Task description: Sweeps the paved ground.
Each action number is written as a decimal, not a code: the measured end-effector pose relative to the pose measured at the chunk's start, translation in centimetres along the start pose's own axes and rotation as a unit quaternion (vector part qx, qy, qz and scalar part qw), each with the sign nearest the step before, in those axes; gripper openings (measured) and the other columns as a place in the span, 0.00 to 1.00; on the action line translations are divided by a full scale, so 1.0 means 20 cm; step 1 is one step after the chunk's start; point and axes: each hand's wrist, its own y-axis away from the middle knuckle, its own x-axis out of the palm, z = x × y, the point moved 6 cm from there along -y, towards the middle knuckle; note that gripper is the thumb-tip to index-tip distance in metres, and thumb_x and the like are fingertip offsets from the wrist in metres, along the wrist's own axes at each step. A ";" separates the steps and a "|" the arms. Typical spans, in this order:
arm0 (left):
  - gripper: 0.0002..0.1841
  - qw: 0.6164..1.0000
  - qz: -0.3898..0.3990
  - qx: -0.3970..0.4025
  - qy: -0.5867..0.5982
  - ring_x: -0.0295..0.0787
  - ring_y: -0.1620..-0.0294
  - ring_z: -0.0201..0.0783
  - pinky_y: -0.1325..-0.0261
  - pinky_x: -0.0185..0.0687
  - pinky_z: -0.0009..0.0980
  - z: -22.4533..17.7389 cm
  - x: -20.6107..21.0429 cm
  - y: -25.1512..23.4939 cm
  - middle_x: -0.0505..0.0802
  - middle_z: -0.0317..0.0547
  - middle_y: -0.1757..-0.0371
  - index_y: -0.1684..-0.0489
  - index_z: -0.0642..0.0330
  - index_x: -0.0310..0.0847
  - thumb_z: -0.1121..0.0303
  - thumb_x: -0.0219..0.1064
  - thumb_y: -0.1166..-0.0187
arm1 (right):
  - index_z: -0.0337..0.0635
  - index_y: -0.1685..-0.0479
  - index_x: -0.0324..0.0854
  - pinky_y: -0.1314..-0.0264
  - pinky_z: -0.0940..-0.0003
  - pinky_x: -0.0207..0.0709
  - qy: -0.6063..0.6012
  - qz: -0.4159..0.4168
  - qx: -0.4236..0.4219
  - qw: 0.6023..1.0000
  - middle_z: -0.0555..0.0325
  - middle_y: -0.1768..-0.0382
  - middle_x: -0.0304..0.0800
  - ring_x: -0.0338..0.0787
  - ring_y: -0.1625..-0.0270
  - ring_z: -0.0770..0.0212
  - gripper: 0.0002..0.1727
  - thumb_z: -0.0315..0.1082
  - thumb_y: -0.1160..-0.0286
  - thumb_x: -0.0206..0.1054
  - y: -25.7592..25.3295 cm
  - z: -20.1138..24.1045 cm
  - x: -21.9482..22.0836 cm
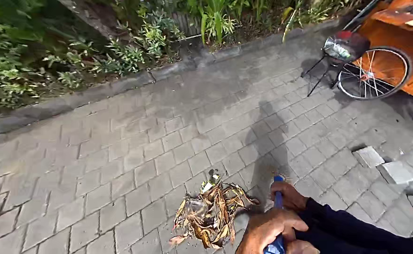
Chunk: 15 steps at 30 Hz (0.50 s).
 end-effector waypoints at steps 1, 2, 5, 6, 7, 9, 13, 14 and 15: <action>0.12 0.999 0.036 -0.010 0.008 0.85 0.65 0.31 0.55 0.84 0.25 0.04 0.07 -0.07 0.90 0.52 0.65 0.51 0.75 0.85 0.72 0.71 0.19 | 0.34 0.71 0.87 0.47 0.45 0.83 0.006 -0.021 0.020 1.000 0.43 0.66 0.91 0.92 0.56 0.45 0.13 0.36 0.28 0.71 0.08 -0.04 -0.07; 0.12 0.997 0.071 -0.019 0.014 0.86 0.64 0.32 0.53 0.85 0.26 0.08 0.15 -0.14 0.91 0.52 0.65 0.51 0.75 0.85 0.71 0.70 0.18 | 0.33 0.71 0.87 0.46 0.44 0.83 0.011 -0.039 0.040 0.998 0.42 0.65 0.92 0.93 0.55 0.44 0.14 0.37 0.27 0.72 0.16 -0.08 -0.14; 0.12 0.988 0.151 -0.036 0.021 0.87 0.64 0.33 0.53 0.85 0.28 0.21 0.43 -0.34 0.92 0.52 0.65 0.50 0.74 0.86 0.69 0.70 0.18 | 0.32 0.72 0.86 0.45 0.44 0.82 0.027 -0.094 0.086 0.991 0.41 0.66 0.91 0.92 0.55 0.43 0.15 0.38 0.26 0.71 0.41 -0.25 -0.31; 0.12 0.984 0.170 -0.038 0.025 0.86 0.64 0.33 0.54 0.84 0.28 0.24 0.54 -0.40 0.91 0.52 0.65 0.50 0.73 0.86 0.69 0.70 0.18 | 0.32 0.72 0.85 0.46 0.44 0.82 0.030 -0.109 0.101 0.988 0.41 0.66 0.91 0.92 0.55 0.43 0.16 0.38 0.26 0.70 0.51 -0.31 -0.37; 0.12 0.981 0.185 -0.040 0.030 0.86 0.65 0.33 0.54 0.83 0.28 0.28 0.66 -0.46 0.91 0.51 0.66 0.50 0.73 0.86 0.69 0.70 0.18 | 0.32 0.72 0.86 0.45 0.44 0.82 0.031 -0.122 0.114 0.985 0.41 0.66 0.91 0.92 0.55 0.43 0.15 0.38 0.26 0.70 0.61 -0.36 -0.44; 0.13 0.975 0.215 -0.049 0.035 0.85 0.65 0.33 0.55 0.83 0.27 0.32 0.88 -0.58 0.90 0.51 0.66 0.50 0.73 0.86 0.69 0.71 0.19 | 0.32 0.72 0.86 0.46 0.43 0.82 0.029 -0.152 0.123 0.980 0.41 0.66 0.91 0.93 0.56 0.42 0.14 0.37 0.27 0.70 0.78 -0.45 -0.56; 0.12 0.954 0.293 -0.048 0.036 0.86 0.64 0.34 0.53 0.83 0.28 0.38 1.32 -0.77 0.90 0.50 0.67 0.51 0.72 0.86 0.69 0.71 0.18 | 0.32 0.70 0.85 0.46 0.42 0.80 0.020 -0.207 0.145 0.967 0.40 0.66 0.91 0.92 0.55 0.41 0.14 0.37 0.26 0.69 1.15 -0.59 -0.76; 0.12 0.947 0.316 -0.042 0.037 0.86 0.64 0.34 0.51 0.83 0.29 0.39 1.42 -0.81 0.90 0.51 0.67 0.51 0.73 0.86 0.69 0.70 0.18 | 0.32 0.70 0.85 0.46 0.43 0.80 0.021 -0.224 0.148 0.963 0.41 0.66 0.90 0.92 0.55 0.42 0.14 0.37 0.25 0.69 1.23 -0.61 -0.81; 0.12 0.939 0.339 -0.036 0.039 0.87 0.63 0.35 0.51 0.84 0.29 0.39 1.51 -0.86 0.90 0.51 0.67 0.52 0.73 0.86 0.69 0.70 0.18 | 0.33 0.70 0.85 0.46 0.43 0.80 0.023 -0.243 0.156 0.957 0.42 0.66 0.90 0.92 0.55 0.42 0.14 0.38 0.25 0.69 1.30 -0.64 -0.86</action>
